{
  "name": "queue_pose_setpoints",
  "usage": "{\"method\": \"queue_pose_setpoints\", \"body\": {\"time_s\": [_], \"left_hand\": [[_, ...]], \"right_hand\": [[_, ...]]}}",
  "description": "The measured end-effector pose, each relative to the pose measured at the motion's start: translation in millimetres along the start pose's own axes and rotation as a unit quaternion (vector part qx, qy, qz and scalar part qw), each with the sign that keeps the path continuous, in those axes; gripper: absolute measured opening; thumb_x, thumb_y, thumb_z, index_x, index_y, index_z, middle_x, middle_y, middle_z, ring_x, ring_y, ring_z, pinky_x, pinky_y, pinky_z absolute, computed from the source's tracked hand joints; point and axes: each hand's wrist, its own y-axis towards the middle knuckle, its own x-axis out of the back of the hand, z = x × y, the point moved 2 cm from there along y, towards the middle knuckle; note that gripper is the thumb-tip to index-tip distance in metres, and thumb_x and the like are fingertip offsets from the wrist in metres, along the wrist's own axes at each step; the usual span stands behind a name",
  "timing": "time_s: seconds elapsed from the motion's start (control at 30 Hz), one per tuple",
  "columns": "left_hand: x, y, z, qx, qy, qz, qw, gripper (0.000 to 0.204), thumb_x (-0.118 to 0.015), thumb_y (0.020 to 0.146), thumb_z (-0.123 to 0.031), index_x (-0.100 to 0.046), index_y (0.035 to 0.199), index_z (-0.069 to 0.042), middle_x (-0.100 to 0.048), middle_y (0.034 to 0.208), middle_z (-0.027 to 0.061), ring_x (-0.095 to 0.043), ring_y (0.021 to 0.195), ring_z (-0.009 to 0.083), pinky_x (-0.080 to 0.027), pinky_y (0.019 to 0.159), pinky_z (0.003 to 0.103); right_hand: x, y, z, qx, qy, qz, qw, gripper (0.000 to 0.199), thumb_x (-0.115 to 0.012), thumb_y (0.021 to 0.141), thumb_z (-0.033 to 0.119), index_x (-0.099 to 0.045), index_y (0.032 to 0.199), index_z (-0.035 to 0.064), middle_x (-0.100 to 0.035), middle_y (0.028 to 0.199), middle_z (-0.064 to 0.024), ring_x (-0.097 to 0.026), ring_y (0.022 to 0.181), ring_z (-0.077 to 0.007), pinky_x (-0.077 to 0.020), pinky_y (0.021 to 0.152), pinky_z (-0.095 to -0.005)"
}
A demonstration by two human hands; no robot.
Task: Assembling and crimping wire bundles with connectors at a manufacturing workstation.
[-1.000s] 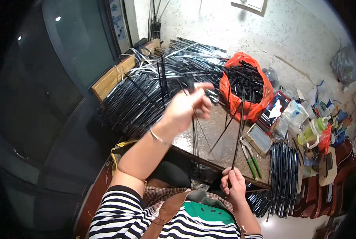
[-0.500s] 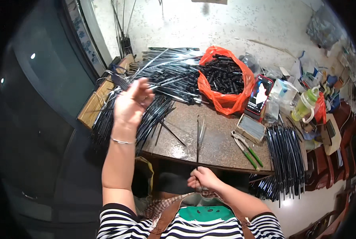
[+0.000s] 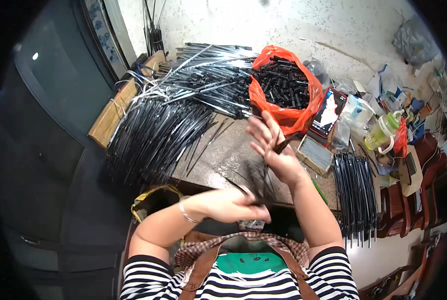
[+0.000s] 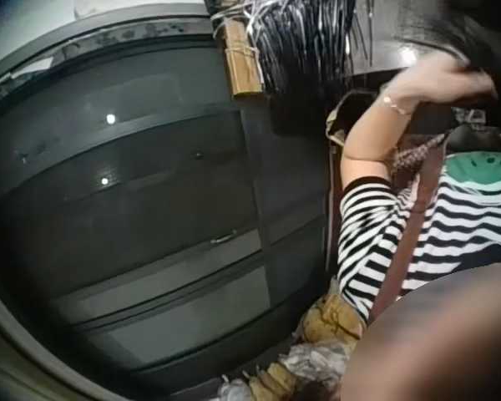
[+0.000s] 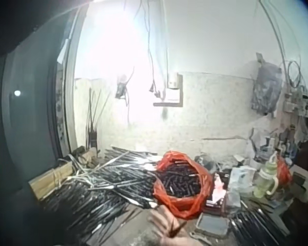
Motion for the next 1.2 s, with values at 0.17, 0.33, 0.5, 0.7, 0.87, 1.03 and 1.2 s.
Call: {"method": "queue_pose_setpoints", "body": {"time_s": [0.17,0.33,0.5,0.7,0.87,1.03,1.2], "left_hand": [[-41,38,47,-0.177,0.141,0.057,0.973,0.021,-0.047,0.075,-0.018,-0.052,0.088,-0.003,-0.054,0.077,0.0120,-0.051,0.068,0.0204,-0.040,0.062,0.029],[-45,72,89,-0.190,0.448,-0.301,0.820,0.026,-0.056,0.064,-0.027,-0.054,0.078,-0.006,-0.051,0.082,0.0102,-0.046,0.082,0.0286,-0.034,0.074,0.042],[-30,54,74,-0.038,0.400,-0.227,0.887,0.035,-0.056,0.062,-0.036,-0.054,0.070,-0.002,-0.051,0.077,0.0118,-0.049,0.078,0.0253,-0.040,0.066,0.031],[2,82,90,-0.163,0.324,-0.218,0.906,0.023,-0.047,0.072,-0.028,-0.054,0.081,-0.008,-0.027,0.117,0.0186,-0.012,0.115,0.0261,-0.007,0.089,0.047],[31,96,100,-0.218,0.167,-0.218,0.936,0.024,-0.041,0.077,-0.026,-0.055,0.091,-0.012,-0.038,0.111,0.0105,-0.032,0.106,0.0263,-0.018,0.090,0.039],[3,96,89,-0.208,0.220,-0.121,0.945,0.021,-0.047,0.073,-0.022,-0.055,0.082,-0.005,-0.043,0.101,0.0146,-0.043,0.091,0.0282,-0.035,0.078,0.031],[12,94,80,-0.222,0.248,-0.173,0.927,0.027,-0.047,0.073,-0.017,-0.047,0.097,-0.007,-0.046,0.101,0.0121,-0.045,0.091,0.0285,-0.033,0.080,0.032]], "right_hand": [[-1,-27,29,-0.022,-0.276,-0.036,0.960,0.016,-0.044,0.075,0.009,-0.049,0.062,0.0012,-0.055,0.057,-0.0092,-0.053,0.052,-0.0136,-0.0426,0.066,-0.0270],[50,-29,9,-0.009,-0.233,-0.097,0.968,0.032,-0.047,0.076,0.029,-0.055,0.074,-0.0011,-0.053,0.060,-0.0026,-0.048,0.055,-0.0076,-0.0371,0.055,-0.0198],[60,-44,5,-0.136,-0.168,-0.323,0.921,0.024,-0.053,0.072,0.023,-0.051,0.061,0.0021,-0.055,0.064,-0.0076,-0.050,0.058,-0.0105,-0.0389,0.059,-0.0222],[39,-42,-8,-0.053,-0.086,-0.287,0.952,0.030,-0.049,0.075,0.028,-0.044,0.087,0.0010,-0.050,0.083,-0.0110,-0.048,0.076,-0.0138,-0.0380,0.068,-0.0272],[46,-83,-20,-0.230,-0.079,-0.329,0.913,0.066,-0.056,0.068,0.033,-0.022,0.115,0.0012,-0.034,0.110,-0.0134,-0.039,0.098,-0.0215,-0.0347,0.079,-0.0322],[52,-92,-22,-0.151,-0.056,-0.224,0.961,0.078,-0.064,0.059,0.027,-0.020,0.117,0.0022,-0.036,0.112,-0.0109,-0.039,0.099,-0.0188,-0.0333,0.081,-0.0295],[46,-54,6,-0.187,-0.112,-0.008,0.976,0.065,-0.064,0.053,0.008,-0.035,0.111,0.0004,-0.053,0.090,-0.0069,-0.049,0.081,-0.0128,-0.0352,0.077,-0.0257]]}}
